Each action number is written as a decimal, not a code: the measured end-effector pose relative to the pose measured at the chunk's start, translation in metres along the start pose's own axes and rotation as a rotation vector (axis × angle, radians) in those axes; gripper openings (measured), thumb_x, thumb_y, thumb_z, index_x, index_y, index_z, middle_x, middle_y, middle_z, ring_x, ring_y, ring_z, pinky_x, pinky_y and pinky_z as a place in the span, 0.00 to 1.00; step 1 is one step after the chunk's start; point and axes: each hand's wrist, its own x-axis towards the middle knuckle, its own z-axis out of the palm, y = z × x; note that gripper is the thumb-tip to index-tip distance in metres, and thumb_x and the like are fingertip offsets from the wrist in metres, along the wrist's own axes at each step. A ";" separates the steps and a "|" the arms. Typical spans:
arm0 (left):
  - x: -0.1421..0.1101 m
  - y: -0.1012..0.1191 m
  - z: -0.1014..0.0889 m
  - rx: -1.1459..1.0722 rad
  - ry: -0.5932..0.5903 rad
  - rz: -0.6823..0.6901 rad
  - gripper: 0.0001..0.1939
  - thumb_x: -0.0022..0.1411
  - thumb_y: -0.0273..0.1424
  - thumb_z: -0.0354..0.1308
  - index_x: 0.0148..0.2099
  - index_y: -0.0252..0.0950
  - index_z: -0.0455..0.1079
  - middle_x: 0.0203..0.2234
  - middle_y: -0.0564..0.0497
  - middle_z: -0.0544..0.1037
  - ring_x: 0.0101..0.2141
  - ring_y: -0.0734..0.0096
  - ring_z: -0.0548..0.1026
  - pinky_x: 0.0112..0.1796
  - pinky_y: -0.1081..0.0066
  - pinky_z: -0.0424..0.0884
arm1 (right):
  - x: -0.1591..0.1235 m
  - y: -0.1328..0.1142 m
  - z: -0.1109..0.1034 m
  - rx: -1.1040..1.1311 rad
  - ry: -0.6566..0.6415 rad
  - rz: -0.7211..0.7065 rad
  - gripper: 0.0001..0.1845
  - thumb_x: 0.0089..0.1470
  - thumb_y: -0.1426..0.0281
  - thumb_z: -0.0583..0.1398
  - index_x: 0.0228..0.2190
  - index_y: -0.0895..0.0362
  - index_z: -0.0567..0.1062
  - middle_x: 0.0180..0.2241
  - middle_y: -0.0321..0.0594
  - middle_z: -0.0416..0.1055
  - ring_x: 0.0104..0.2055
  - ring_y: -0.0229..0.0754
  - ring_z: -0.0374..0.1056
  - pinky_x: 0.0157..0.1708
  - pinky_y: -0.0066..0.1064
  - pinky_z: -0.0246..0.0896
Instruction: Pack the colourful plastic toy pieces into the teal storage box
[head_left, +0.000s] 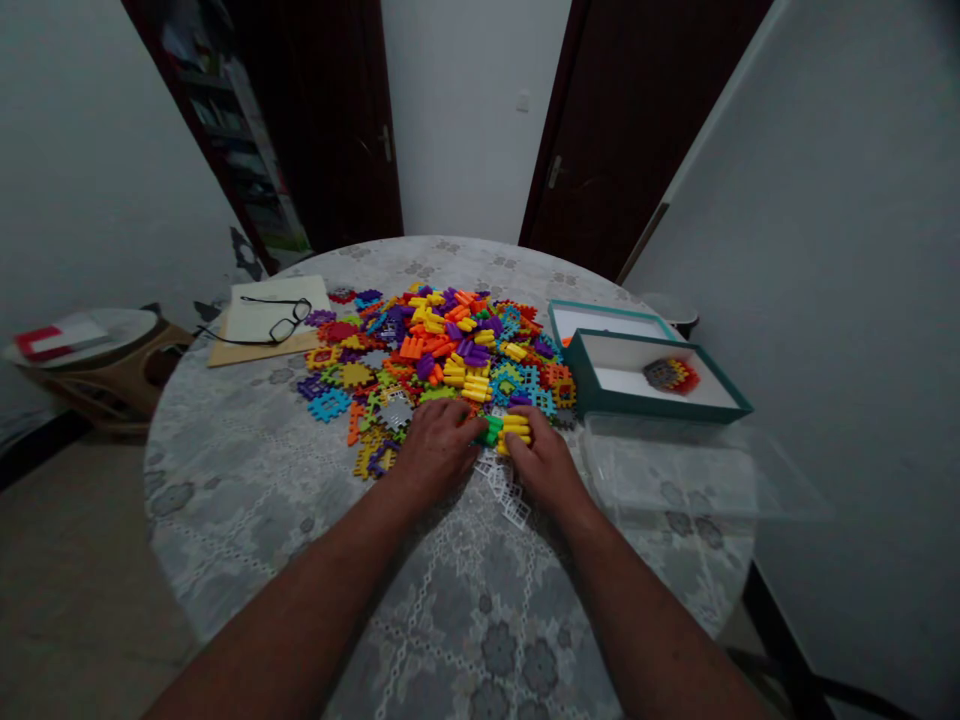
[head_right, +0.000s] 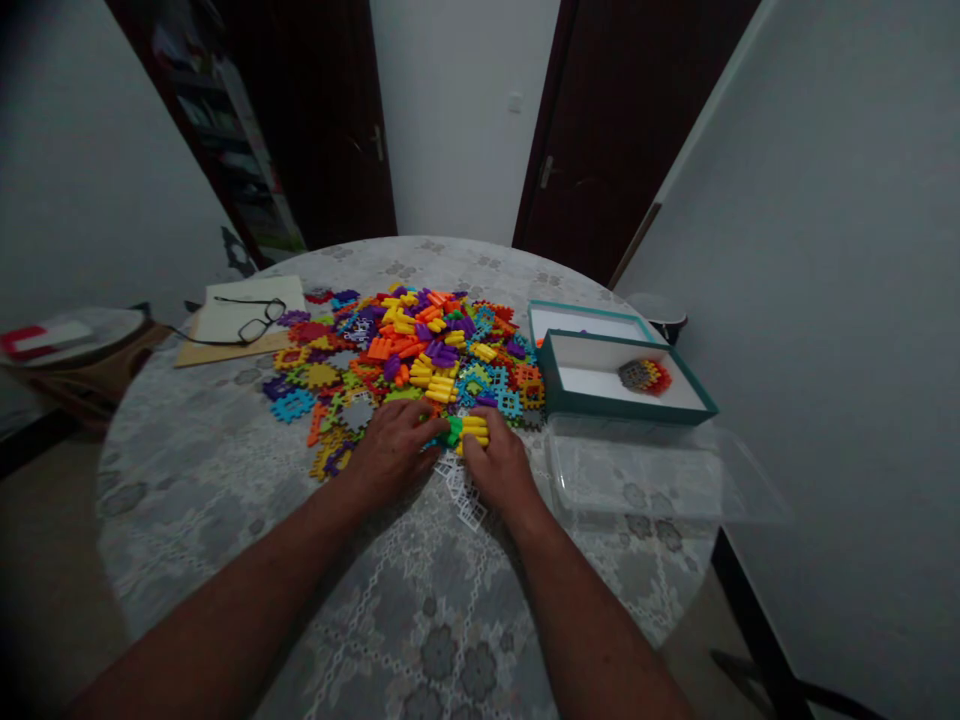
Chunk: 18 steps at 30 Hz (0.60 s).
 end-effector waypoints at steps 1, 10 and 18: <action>0.000 0.000 0.001 -0.015 0.004 0.004 0.15 0.71 0.31 0.66 0.58 0.44 0.78 0.54 0.44 0.79 0.56 0.47 0.72 0.58 0.49 0.68 | -0.001 -0.001 0.001 -0.013 -0.025 -0.023 0.19 0.64 0.63 0.59 0.54 0.52 0.75 0.45 0.42 0.81 0.44 0.48 0.77 0.47 0.39 0.70; -0.007 -0.009 0.008 -0.157 0.050 -0.012 0.23 0.67 0.32 0.70 0.62 0.42 0.74 0.52 0.43 0.83 0.57 0.46 0.73 0.61 0.47 0.68 | -0.007 -0.005 0.007 0.016 -0.152 -0.169 0.16 0.62 0.66 0.61 0.51 0.53 0.76 0.48 0.42 0.78 0.48 0.47 0.75 0.49 0.38 0.70; -0.008 -0.017 0.008 -0.300 0.148 0.027 0.34 0.68 0.34 0.71 0.72 0.45 0.67 0.57 0.41 0.81 0.61 0.45 0.73 0.63 0.44 0.68 | -0.013 -0.012 0.008 0.111 -0.178 -0.037 0.16 0.63 0.65 0.61 0.52 0.51 0.75 0.40 0.36 0.80 0.38 0.43 0.76 0.38 0.33 0.70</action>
